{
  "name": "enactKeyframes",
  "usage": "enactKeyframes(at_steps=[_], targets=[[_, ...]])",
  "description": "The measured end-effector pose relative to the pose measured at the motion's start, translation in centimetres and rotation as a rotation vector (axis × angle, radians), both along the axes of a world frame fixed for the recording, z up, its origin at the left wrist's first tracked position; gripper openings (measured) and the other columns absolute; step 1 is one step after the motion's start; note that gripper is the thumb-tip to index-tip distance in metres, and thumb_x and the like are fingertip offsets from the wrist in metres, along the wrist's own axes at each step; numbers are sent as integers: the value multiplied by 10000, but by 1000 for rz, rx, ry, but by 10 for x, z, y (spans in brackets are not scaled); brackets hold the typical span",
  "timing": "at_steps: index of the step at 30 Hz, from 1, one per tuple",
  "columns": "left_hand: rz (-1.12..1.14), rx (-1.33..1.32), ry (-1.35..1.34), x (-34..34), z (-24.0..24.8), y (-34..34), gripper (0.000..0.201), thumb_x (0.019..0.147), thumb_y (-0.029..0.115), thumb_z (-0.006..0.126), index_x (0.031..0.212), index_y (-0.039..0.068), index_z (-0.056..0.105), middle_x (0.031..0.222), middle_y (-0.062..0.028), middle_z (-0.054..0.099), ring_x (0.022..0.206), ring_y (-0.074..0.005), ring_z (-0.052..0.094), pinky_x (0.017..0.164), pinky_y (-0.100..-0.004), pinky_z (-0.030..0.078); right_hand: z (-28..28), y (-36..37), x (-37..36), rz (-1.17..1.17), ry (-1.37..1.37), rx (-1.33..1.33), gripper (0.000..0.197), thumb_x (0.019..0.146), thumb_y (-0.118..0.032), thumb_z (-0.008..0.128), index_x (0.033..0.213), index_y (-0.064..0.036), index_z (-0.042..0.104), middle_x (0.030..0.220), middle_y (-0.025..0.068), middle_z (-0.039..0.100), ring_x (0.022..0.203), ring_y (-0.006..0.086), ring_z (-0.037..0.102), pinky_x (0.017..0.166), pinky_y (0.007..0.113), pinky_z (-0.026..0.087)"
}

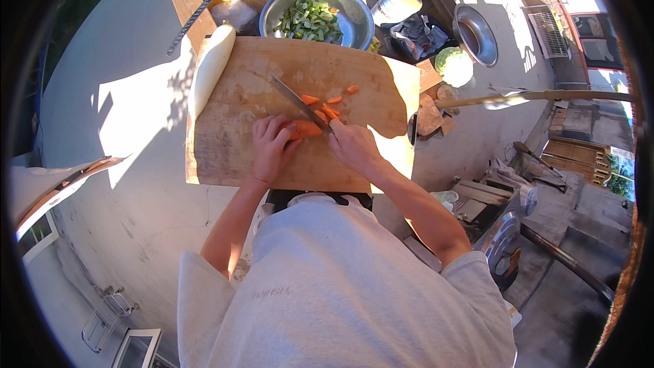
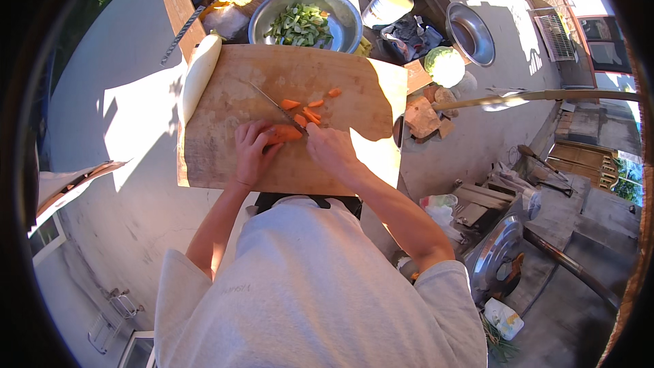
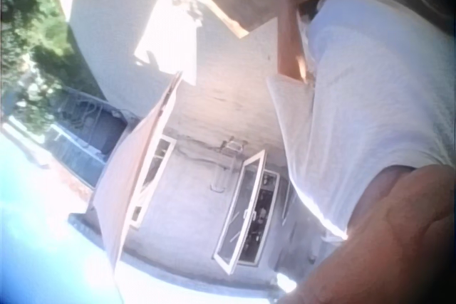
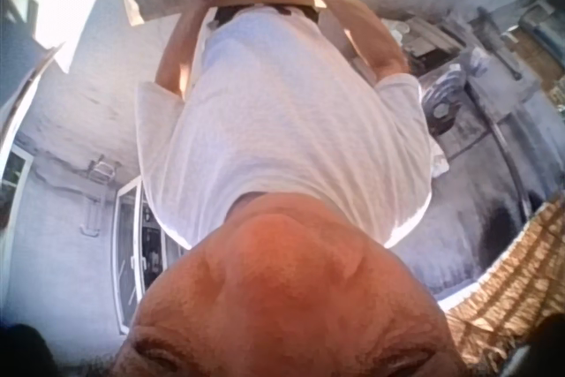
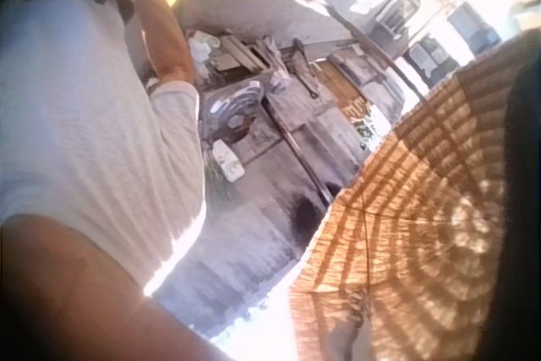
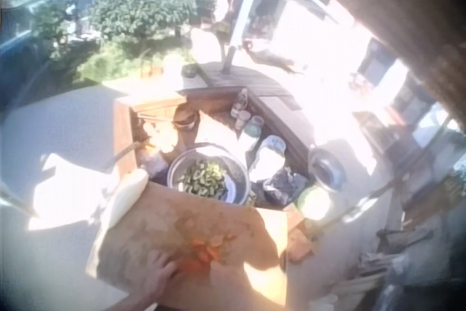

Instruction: The person washes a white radish and a carrot in a sink, then moves to a wooden table to chop green leafy vegetables and the carrot on a cutting board using a cleaver.

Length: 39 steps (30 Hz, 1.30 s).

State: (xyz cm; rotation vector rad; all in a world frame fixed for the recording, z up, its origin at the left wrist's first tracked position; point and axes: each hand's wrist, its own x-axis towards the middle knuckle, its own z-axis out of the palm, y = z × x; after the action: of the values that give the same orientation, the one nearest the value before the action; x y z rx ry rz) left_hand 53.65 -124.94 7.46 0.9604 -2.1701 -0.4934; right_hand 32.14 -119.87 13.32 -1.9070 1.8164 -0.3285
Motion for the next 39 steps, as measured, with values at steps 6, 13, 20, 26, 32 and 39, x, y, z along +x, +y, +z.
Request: enactKeyframes(at_steps=[6, 13, 20, 26, 32, 39], targets=[[-47, -26, 92, 8, -11, 10, 314, 741, 79, 749, 1040, 70, 655, 1171, -114, 599, 1107, -320, 533, 943, -453, 418, 36, 54, -27, 29, 49, 158, 131, 872, -135, 564, 854, -33, 483, 586, 175, 582, 566, 405, 597, 537, 502, 456], [-63, -2, 80, 9, -11, 10, 360, 726, 62, 754, 1071, 59, 650, 1179, -115, 600, 1104, -334, 532, 948, -444, 426, -5, 21, -1, 45, 91, 102, 116, 875, -132, 560, 886, -35, 497, 616, 183, 595, 596, 394, 614, 550, 500, 464], [-59, 221, -45, 13, 14, 0, 488, 700, 71, 767, 1154, 30, 592, 1173, -132, 569, 1115, -350, 507, 960, -441, 422, 8, 20, -14, -45, -26, 20, 137, 879, -151, 543, 937, -27, 552, 672, 186, 629, 615, 386, 625, 551, 499, 468], [-176, 159, -20, 4, 10, -32, 507, 642, 19, 771, 1118, 24, 598, 1163, -131, 550, 1113, -349, 502, 959, -435, 421, 32, 54, -35, -22, 57, 101, 128, 892, -160, 554, 905, -37, 520, 616, 167, 601, 567, 377, 606, 546, 486, 466], [-139, 145, -2, -1, 2, -24, 481, 642, 6, 771, 1095, 35, 610, 1138, -124, 550, 1097, -351, 503, 947, -428, 425, 29, 64, -23, 13, 212, 220, 98, 882, -107, 556, 898, -25, 505, 623, 161, 609, 603, 356, 636, 549, 465, 484], [-169, 140, -32, 3, 16, -19, 343, 716, 56, 761, 1028, 45, 619, 1165, -141, 555, 1066, -352, 511, 923, -425, 435, 1, 3, 7, 16, 208, 99, 111, 863, -126, 565, 885, -35, 506, 658, 179, 637, 619, 366, 650, 564, 476, 496]])
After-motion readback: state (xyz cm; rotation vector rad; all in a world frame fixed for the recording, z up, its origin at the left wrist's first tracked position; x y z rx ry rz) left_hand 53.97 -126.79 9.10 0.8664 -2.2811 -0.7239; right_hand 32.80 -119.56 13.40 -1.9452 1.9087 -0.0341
